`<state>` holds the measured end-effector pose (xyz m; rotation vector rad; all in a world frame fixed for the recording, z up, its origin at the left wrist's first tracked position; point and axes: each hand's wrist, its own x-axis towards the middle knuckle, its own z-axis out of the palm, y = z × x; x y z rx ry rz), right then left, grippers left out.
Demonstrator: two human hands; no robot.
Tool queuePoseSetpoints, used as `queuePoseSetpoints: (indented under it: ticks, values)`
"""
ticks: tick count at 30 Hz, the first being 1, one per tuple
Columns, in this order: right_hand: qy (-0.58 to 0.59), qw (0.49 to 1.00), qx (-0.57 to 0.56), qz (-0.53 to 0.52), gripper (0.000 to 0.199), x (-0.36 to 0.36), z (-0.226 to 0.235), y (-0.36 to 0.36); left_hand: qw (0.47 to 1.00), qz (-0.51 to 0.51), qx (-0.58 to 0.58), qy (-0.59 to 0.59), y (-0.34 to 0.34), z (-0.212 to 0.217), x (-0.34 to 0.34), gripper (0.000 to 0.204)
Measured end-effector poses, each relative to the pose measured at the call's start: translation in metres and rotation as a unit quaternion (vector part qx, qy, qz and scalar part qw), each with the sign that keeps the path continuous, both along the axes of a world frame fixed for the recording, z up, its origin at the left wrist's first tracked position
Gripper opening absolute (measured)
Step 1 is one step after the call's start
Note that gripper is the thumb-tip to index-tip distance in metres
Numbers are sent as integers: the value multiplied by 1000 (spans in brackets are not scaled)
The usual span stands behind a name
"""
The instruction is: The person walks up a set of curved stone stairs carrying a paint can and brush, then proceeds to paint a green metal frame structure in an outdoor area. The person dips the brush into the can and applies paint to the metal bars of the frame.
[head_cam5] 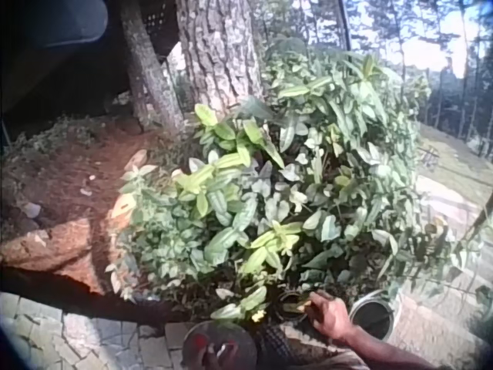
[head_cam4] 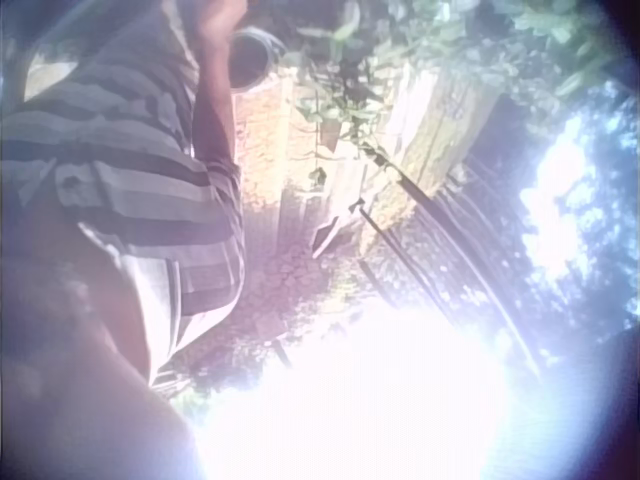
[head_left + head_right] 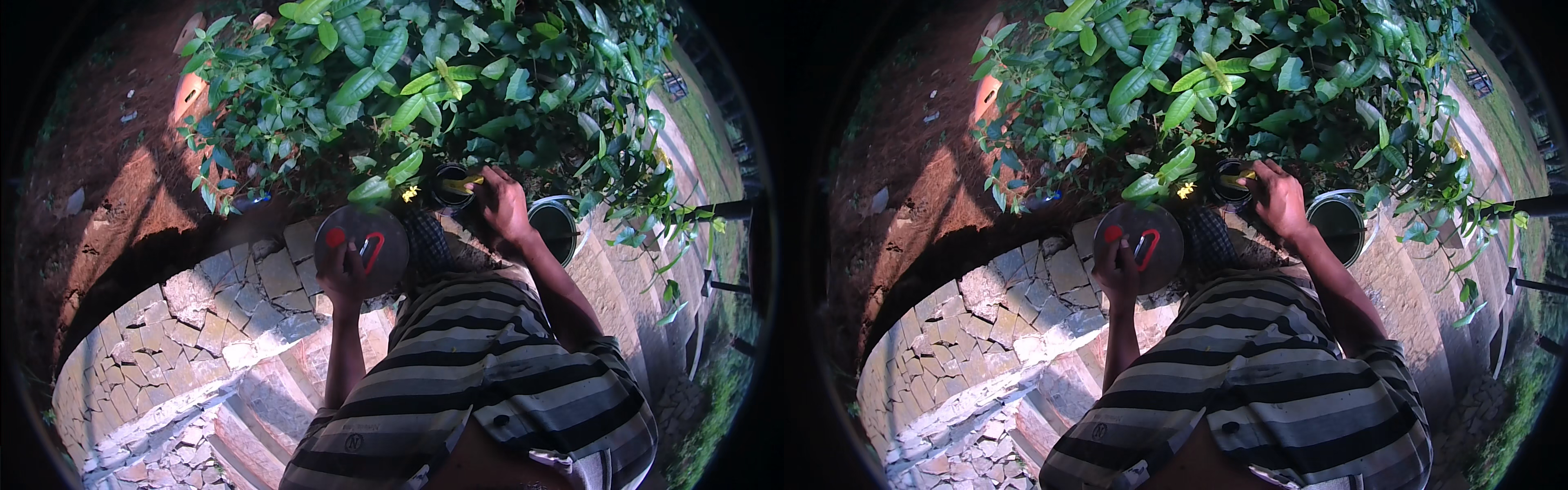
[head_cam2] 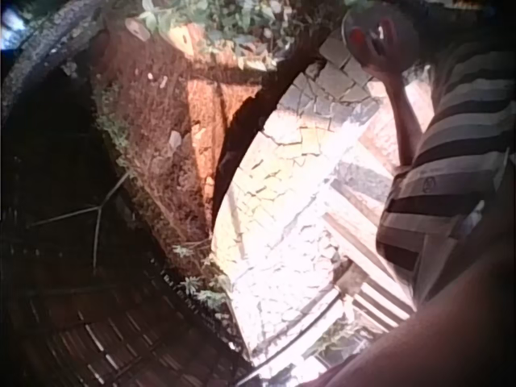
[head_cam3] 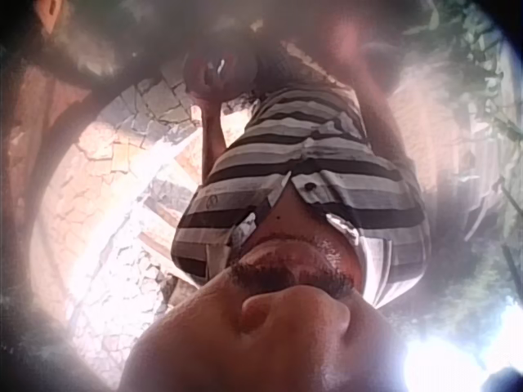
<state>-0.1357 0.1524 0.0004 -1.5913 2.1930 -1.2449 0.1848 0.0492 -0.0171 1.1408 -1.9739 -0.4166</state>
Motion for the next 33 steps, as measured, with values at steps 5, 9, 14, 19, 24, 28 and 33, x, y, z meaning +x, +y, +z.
queuePoseSetpoints:
  ticks: [5, 9, 14, 19, 24, 28, 33]
  values:
    - [-9, 1000, 6, -6, 19, 9, 5, 9, 1000, -2, -6, -12, 2, 6, -2, 12]
    - [1, 999, -26, -32, 20, 5, 8, 8, 999, -47, -20, -19, -3, 13, -18, 15]
    - [17, 1000, 23, -12, 25, -7, -4, 8, 973, -117, 198, -6, -4, 35, -94, 23]
    - [59, 992, 90, 65, 49, 16, 12, 14, 969, -192, 106, -117, -56, -4, -167, 28]
    - [99, 988, 48, 104, 48, 24, -2, 35, 949, -267, 115, -125, -90, -50, -220, 24]
    - [107, 987, 30, 115, 44, 20, -12, 44, 910, -286, 188, -231, -104, -73, -244, 19]
    - [85, 984, 75, 137, 44, 16, -44, 47, 909, -299, 188, -220, -110, -104, -251, 22]
